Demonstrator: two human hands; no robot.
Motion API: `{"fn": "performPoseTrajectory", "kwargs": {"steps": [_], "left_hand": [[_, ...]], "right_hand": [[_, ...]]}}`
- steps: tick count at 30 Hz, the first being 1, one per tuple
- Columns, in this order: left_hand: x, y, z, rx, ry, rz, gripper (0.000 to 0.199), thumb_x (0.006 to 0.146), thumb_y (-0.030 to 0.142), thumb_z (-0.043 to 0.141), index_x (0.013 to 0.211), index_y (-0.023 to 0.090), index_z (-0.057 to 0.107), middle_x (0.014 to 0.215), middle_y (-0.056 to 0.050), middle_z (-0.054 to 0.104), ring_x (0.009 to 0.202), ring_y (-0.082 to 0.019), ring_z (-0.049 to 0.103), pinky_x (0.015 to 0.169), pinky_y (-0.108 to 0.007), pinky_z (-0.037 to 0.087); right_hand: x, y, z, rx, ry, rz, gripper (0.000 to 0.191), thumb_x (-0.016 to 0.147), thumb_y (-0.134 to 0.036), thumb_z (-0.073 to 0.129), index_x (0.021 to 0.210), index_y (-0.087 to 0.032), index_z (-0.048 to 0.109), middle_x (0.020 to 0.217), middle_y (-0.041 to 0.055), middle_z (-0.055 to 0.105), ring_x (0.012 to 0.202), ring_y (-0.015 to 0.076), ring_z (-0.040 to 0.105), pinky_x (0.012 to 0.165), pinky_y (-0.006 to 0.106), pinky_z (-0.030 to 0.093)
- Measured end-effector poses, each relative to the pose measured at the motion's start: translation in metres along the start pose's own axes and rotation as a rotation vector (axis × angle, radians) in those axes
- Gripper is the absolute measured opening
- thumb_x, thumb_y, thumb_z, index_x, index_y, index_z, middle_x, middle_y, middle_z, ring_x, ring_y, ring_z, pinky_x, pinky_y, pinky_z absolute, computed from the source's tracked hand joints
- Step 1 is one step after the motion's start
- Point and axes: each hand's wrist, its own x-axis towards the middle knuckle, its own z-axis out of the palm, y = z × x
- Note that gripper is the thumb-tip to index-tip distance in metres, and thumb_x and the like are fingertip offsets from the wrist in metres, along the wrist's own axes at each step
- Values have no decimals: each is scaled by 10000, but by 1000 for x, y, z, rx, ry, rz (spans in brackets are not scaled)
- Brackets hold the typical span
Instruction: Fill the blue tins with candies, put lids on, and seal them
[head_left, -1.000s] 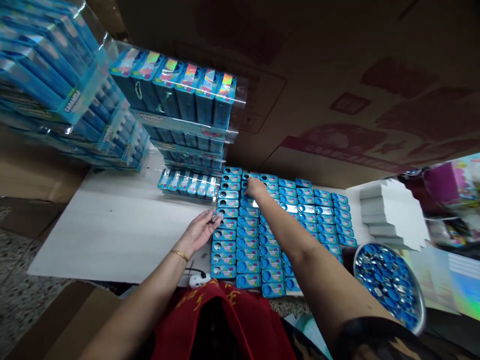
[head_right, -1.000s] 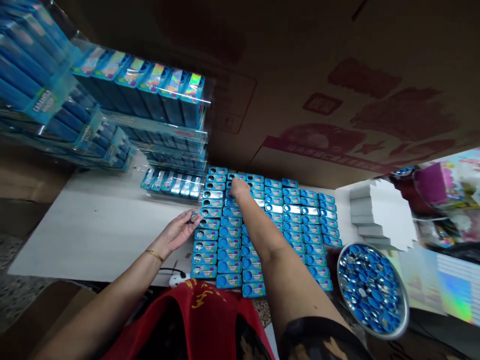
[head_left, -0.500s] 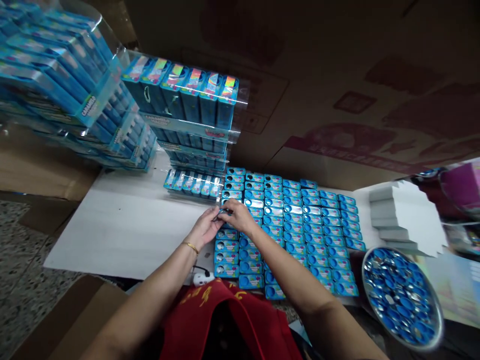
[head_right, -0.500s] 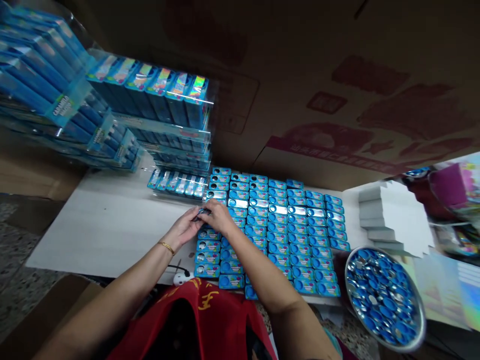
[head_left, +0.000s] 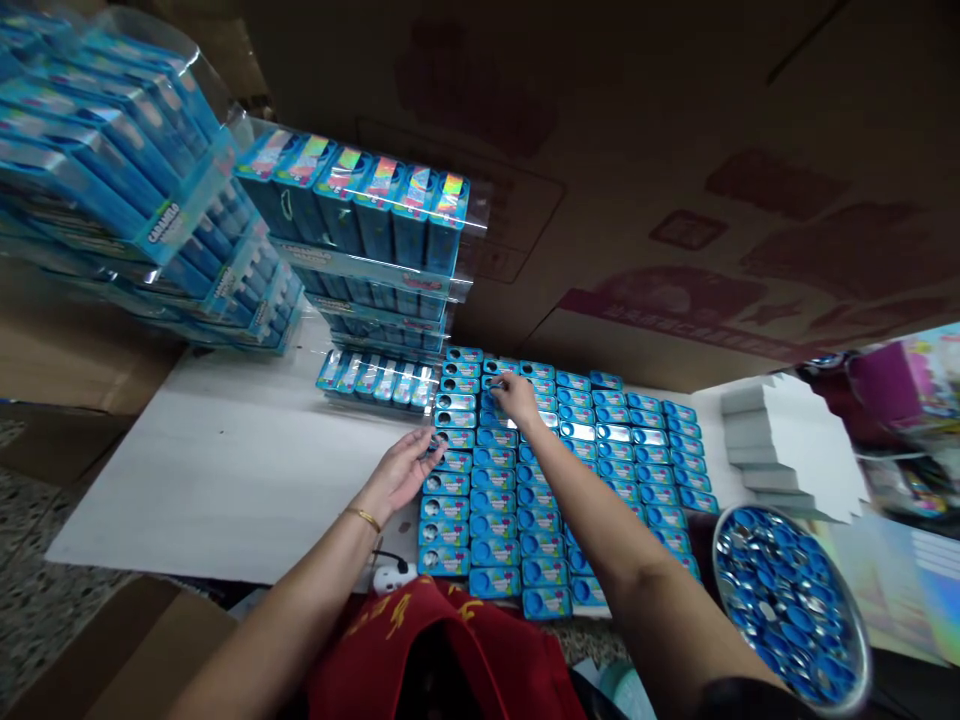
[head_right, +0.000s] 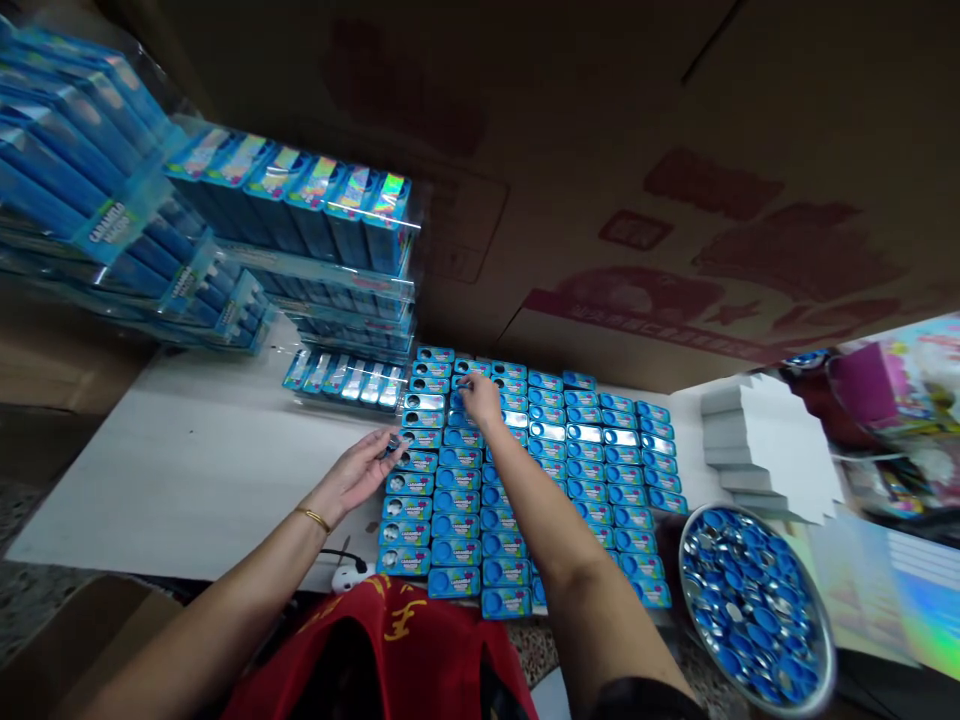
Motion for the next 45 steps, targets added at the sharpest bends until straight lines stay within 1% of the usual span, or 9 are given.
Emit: {"fn": "performPoseTrajectory", "kwargs": {"steps": [2,5,16,24,28,31,35,39,45], "left_hand": [[-2,2,-4,-1,-3,-14,102,746,76,599,838,120,606,774,-46,638,760,-130,637,674,-197,524],[-2,4,-7,16,-15,-38,118,739,122,623,856,126,611,759,-43,634,681,-111,621,573,-177,511],[-3,14,-1,87,-31,-12,145,715,179,660,834,130,595,726,-35,613,609,-92,581,469,-155,440],[-13,11,-5,58,64,56,130,696,144,673,777,127,573,678,-27,611,588,-109,596,475,-173,457],[-7,1,-2,21,104,108,66,724,117,639,754,111,581,688,-39,622,610,-110,608,574,-210,513],[-8,-3,3,-16,80,67,97,781,190,584,777,94,597,705,-72,632,638,-129,621,599,-234,532],[-18,4,2,-63,18,-53,120,788,137,523,833,70,612,791,-137,649,794,-194,641,685,-287,548],[-28,13,-5,-57,-53,-13,221,733,12,505,914,69,617,918,-147,647,970,-213,602,831,-309,511],[-26,17,-18,41,28,51,174,751,78,584,920,111,610,862,-102,653,783,-152,636,628,-204,516]], "right_hand": [[24,-5,-9,-331,66,28,194,717,-161,570,902,-171,628,871,67,647,803,175,603,692,268,453],[51,-18,-11,-623,-64,95,284,676,-199,645,957,-160,623,981,123,638,903,227,599,716,286,455],[72,-38,-9,-731,-219,149,404,565,-226,766,941,-122,663,930,155,650,918,247,609,749,297,464],[-1,-41,-2,-539,-42,-90,383,755,-270,614,1123,-184,552,1026,114,623,949,230,585,764,320,447],[-66,-43,33,-109,-280,-561,191,750,-257,620,939,-240,642,889,22,643,813,165,590,727,271,458],[-77,-39,45,-22,-271,-540,117,771,-194,576,817,-247,670,865,1,653,824,155,588,756,259,452],[-34,-17,17,-23,-78,-243,172,792,-211,509,876,-185,657,808,17,662,718,142,604,682,248,461],[28,-9,-20,-337,127,-10,231,766,-235,545,977,-165,608,885,60,655,824,164,605,711,251,449],[88,-32,-18,-597,-58,136,318,654,-203,679,961,-134,635,982,152,635,898,246,609,704,293,462]]}}
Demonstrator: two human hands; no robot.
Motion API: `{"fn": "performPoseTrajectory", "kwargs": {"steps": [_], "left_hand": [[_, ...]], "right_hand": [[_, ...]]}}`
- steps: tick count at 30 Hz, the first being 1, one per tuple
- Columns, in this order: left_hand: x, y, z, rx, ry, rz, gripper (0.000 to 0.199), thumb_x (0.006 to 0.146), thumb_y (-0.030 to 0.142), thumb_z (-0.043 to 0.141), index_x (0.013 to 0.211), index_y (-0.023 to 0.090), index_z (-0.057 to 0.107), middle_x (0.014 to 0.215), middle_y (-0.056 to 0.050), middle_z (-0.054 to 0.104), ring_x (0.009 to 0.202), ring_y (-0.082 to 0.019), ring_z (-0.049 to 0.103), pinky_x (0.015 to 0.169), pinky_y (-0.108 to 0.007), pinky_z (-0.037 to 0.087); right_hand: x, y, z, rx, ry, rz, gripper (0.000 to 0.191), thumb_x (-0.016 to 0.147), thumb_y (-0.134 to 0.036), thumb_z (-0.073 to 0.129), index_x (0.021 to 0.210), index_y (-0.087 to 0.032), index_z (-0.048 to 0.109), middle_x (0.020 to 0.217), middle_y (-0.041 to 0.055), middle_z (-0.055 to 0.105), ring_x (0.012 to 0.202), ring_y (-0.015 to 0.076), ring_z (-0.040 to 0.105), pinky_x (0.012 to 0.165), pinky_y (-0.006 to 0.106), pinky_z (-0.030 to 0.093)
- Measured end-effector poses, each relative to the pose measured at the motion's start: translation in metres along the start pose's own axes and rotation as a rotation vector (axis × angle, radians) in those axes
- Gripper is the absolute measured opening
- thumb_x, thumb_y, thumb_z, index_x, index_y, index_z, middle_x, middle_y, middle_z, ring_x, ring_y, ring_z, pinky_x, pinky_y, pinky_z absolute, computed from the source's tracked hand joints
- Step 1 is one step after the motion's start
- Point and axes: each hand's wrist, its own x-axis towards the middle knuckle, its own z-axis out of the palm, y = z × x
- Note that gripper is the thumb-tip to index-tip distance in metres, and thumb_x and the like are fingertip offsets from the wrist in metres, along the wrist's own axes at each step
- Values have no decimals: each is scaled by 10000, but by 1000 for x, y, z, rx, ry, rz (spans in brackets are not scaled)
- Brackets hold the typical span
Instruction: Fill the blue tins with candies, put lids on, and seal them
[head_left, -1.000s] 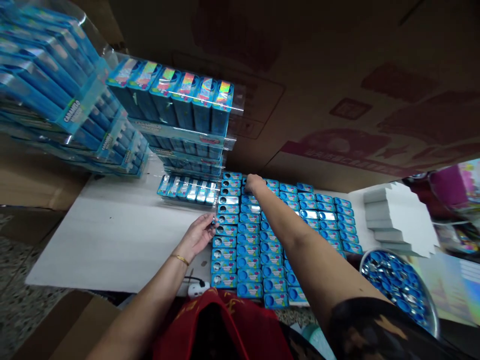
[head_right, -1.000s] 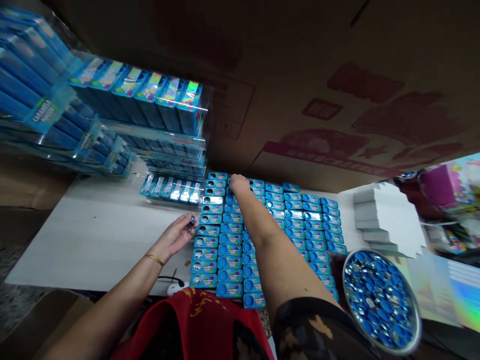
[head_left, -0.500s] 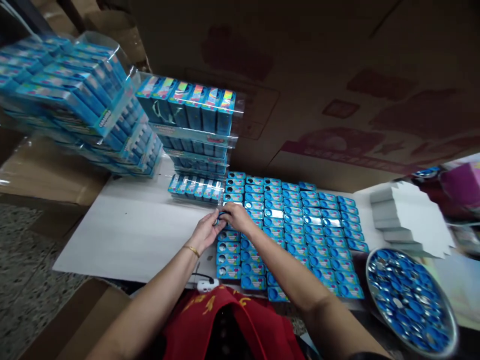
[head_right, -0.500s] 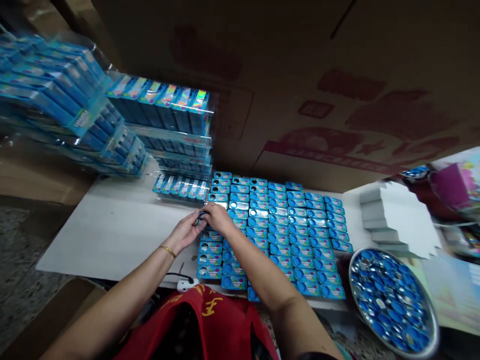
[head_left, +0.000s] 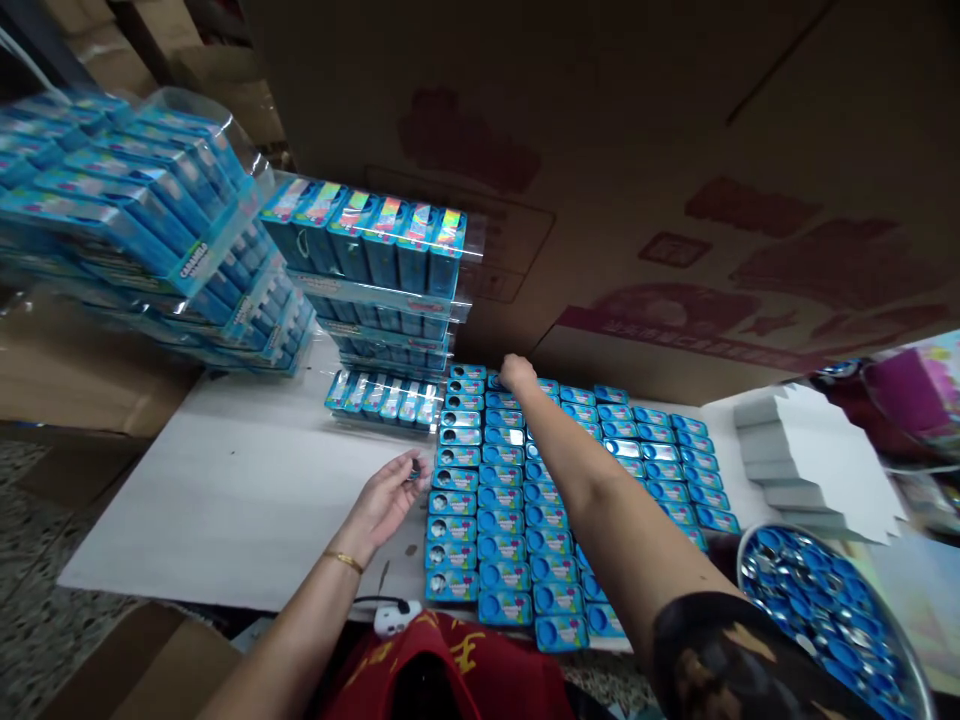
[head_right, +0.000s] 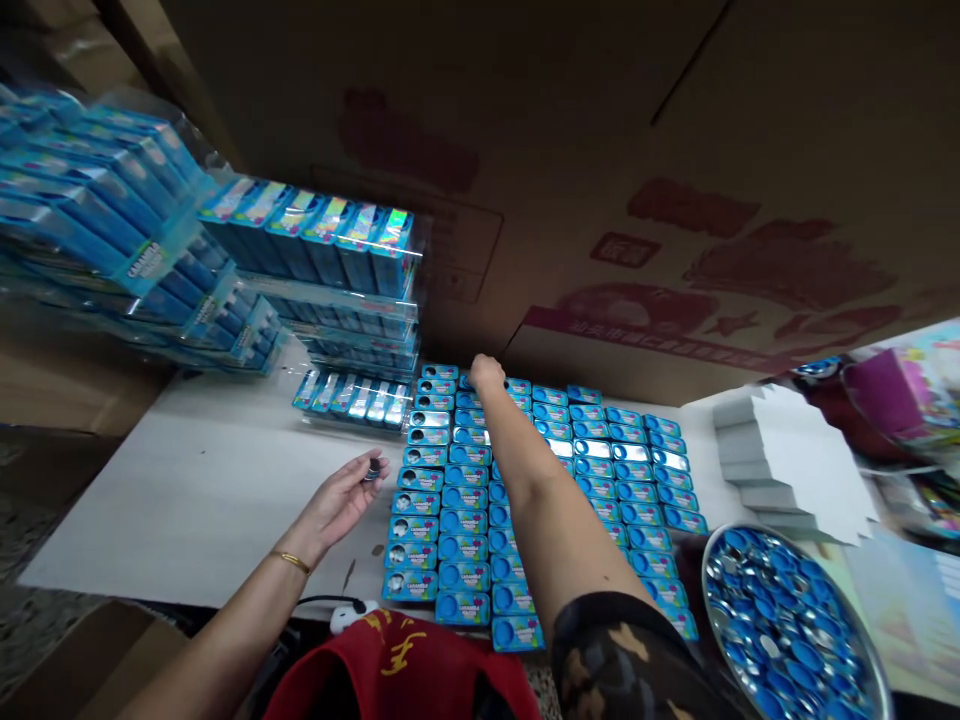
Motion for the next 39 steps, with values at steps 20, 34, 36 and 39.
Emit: {"fn": "performPoseTrajectory", "kwargs": {"steps": [20,34,36,39], "left_hand": [[37,-9,15,-125,40,66,41,758,137,607,777,102,618,734,-54,633,652,-97,601,638,-207,520],[24,5,-9,-114,173,24,143,795,68,501,857,84,629,818,-115,665,765,-144,637,697,-231,525],[25,7,-11,-125,160,22,151,802,82,498,884,82,625,837,-116,664,774,-147,636,712,-238,522],[26,11,-12,-149,131,-10,167,826,159,495,909,85,618,868,-120,658,792,-158,634,734,-261,519]], "right_hand": [[-129,-42,64,580,-111,-838,116,759,-222,603,830,-204,693,810,31,638,783,151,590,708,259,446],[19,-78,10,-65,-122,-168,388,620,-219,714,989,-129,638,1016,156,629,941,256,595,757,307,469],[29,-82,13,-77,-173,-143,362,614,-238,720,958,-146,655,975,139,642,905,248,608,734,309,479],[42,-82,12,-79,-213,-122,327,606,-255,725,915,-160,672,907,115,655,856,237,619,714,312,485]]}}
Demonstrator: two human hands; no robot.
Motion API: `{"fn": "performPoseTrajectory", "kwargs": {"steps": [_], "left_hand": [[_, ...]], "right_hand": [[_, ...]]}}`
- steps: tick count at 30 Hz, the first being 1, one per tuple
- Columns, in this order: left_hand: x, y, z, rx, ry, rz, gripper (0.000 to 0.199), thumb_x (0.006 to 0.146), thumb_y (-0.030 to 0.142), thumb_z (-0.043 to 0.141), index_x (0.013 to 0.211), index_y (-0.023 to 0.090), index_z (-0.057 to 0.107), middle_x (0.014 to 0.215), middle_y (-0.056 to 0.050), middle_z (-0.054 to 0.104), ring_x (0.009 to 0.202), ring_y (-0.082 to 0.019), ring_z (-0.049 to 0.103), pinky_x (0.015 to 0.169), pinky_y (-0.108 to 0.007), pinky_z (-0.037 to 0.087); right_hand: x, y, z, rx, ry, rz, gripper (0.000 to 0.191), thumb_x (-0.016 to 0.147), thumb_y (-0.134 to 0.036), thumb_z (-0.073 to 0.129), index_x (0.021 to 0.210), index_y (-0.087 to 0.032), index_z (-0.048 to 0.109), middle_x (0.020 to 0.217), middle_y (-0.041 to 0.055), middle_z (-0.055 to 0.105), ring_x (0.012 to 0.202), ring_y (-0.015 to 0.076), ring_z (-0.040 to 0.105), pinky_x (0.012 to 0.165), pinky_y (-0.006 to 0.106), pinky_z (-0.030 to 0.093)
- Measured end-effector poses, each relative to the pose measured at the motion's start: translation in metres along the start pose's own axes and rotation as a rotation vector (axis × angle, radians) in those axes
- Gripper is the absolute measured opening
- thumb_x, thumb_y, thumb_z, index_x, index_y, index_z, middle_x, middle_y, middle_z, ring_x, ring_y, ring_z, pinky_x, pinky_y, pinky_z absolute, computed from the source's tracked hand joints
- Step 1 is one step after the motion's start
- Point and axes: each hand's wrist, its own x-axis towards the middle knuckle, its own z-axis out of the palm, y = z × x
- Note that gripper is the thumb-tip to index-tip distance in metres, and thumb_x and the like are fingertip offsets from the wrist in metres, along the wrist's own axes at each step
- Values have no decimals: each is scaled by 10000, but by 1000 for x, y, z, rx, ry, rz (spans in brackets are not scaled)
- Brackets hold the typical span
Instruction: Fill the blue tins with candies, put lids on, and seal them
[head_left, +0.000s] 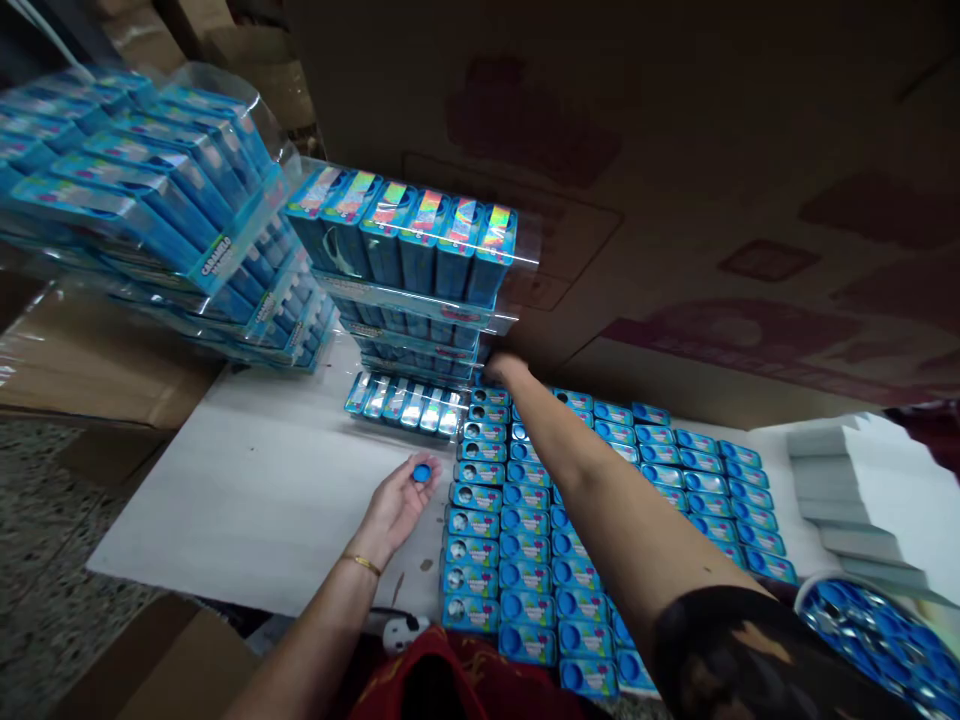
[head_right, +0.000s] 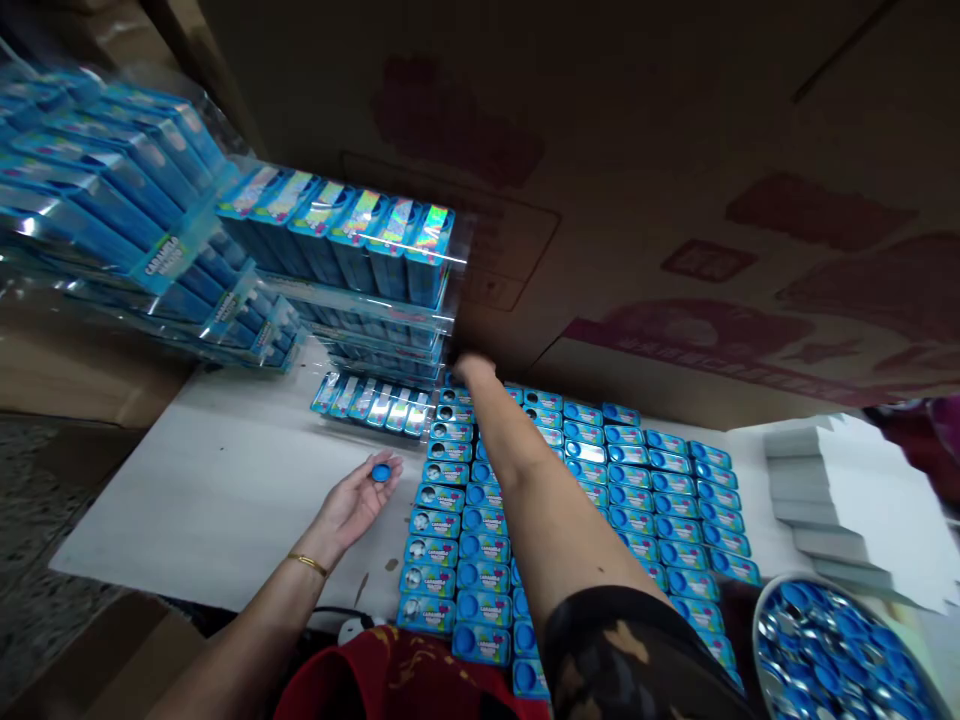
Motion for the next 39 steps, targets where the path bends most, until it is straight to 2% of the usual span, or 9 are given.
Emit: {"fn": "performPoseTrajectory", "kwargs": {"steps": [5,9,12,16,19,23,28,32,39], "left_hand": [[-4,6,3,-63,-57,-42,308,861,331,440,948,82,599,966,-143,639,893,-184,614,798,-305,502],[-4,6,3,-102,-79,-48,384,858,417,412,946,84,581,961,-144,634,886,-190,614,798,-318,495],[-2,2,8,-101,-85,-56,421,847,455,409,961,81,565,967,-157,627,900,-201,612,798,-321,490],[0,-7,21,-92,-111,-69,380,844,426,436,959,86,560,968,-156,627,915,-203,606,834,-330,471],[2,-11,29,-79,-131,-77,375,849,406,434,965,77,571,939,-145,634,897,-188,602,863,-322,453],[0,-10,34,-86,-197,-92,436,857,419,404,997,46,581,1006,-170,621,991,-195,566,925,-315,412],[-3,-5,31,-96,-195,-80,414,838,419,449,1001,72,603,1152,-161,572,1109,-212,506,967,-339,387],[-9,-7,28,25,-205,49,264,771,245,590,991,106,636,1106,-126,606,1041,-186,553,961,-334,396],[-34,-12,40,285,-102,287,323,656,130,686,977,135,662,908,-58,673,798,-128,623,819,-269,471]], "right_hand": [[-19,6,0,-5,55,-11,432,613,-259,725,1021,-149,635,1006,136,627,948,264,584,759,332,465],[-79,11,37,188,384,-186,389,809,-349,522,1156,-176,552,971,105,630,937,228,576,787,326,433],[-123,9,73,487,331,-473,531,783,-343,561,1276,-188,439,783,23,640,753,171,594,722,278,441],[-148,11,98,765,340,-441,573,753,-306,597,1290,-196,431,732,-7,621,625,139,558,644,261,445],[-153,14,101,734,308,-542,292,732,-266,618,1016,-207,652,811,24,625,710,145,563,681,266,444],[-154,14,105,719,186,-704,123,693,-187,642,787,-218,715,810,30,616,784,152,567,733,273,444],[-148,12,111,1028,199,-684,95,695,-255,640,731,-210,715,763,35,647,769,163,590,739,287,458],[-155,10,108,1223,169,-533,121,652,-289,659,719,-198,701,676,13,653,648,155,594,638,276,474],[-196,0,88,1109,252,-522,145,695,-302,607,701,-186,693,676,18,649,592,127,561,567,232,455]]}}
